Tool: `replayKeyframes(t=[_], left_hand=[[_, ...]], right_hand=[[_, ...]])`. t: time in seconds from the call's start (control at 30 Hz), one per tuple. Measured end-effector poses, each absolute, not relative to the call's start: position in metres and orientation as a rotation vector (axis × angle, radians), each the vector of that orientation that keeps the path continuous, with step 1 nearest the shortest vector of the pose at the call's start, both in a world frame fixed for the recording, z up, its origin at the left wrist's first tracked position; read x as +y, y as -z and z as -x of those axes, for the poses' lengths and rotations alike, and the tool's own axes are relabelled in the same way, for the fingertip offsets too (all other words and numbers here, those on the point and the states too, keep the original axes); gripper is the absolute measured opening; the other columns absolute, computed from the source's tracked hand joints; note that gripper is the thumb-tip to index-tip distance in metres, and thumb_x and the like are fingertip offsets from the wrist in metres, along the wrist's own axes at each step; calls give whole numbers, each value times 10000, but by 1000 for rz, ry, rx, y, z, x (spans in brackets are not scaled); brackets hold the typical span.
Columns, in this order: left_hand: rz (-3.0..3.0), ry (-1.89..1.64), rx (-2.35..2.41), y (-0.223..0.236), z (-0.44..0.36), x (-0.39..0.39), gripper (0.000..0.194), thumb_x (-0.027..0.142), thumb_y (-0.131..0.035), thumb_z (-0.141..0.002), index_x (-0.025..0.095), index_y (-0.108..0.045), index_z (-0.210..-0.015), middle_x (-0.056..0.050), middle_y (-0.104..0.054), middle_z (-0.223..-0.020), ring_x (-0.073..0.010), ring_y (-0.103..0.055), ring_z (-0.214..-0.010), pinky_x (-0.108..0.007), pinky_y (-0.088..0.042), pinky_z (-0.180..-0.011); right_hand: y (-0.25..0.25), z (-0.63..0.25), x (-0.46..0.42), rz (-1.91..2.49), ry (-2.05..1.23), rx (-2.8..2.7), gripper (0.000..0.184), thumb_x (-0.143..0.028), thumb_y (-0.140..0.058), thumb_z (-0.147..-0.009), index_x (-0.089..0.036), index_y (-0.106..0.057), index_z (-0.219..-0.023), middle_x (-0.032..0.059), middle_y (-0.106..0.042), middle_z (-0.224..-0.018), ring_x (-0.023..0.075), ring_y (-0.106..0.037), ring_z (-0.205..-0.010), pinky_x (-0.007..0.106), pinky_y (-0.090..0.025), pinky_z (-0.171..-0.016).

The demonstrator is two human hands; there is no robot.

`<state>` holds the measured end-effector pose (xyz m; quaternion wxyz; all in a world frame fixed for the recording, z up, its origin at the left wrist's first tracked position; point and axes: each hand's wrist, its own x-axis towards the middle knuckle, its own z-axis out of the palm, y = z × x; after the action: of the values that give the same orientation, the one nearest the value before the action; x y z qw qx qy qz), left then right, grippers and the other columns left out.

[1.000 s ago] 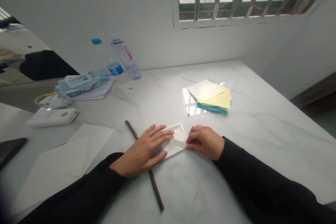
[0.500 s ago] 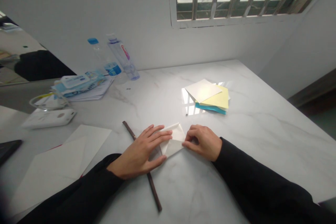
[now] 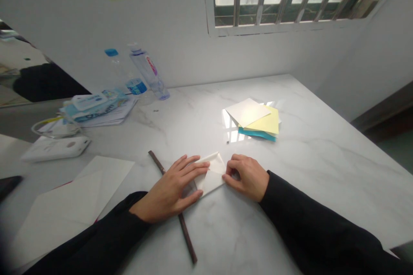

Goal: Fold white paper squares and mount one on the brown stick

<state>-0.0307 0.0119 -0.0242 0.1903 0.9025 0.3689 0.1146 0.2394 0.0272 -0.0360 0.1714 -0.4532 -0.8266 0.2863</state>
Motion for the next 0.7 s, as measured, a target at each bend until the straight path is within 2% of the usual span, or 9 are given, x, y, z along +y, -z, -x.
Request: replayKeyframes(t=[0.57, 0.7], left_hand=[[-2521, -339, 1066, 22, 30, 10, 543, 325, -630, -937, 277, -453, -1448, -51, -562, -1486, -290, -396, -1457, -547, -245, -1241], [-2527, -313, 1054, 22, 31, 10, 501, 320, -616, -950, 330, -484, -1433, -10, -555, -1497, -296, -382, -1459, -572, -243, -1230]], right_hand=[[36, -233, 25, 1302, -793, -2321, 144, -190, -615, -862, -189, -550, -733, 9, -575, -804, 156, -581, -751, 288, -432, -720], [36, -233, 24, 1307, -784, -2314, 152, -190, -613, -865, -190, -543, -730, 6, -570, -801, 153, -578, -747, 285, -429, -719]])
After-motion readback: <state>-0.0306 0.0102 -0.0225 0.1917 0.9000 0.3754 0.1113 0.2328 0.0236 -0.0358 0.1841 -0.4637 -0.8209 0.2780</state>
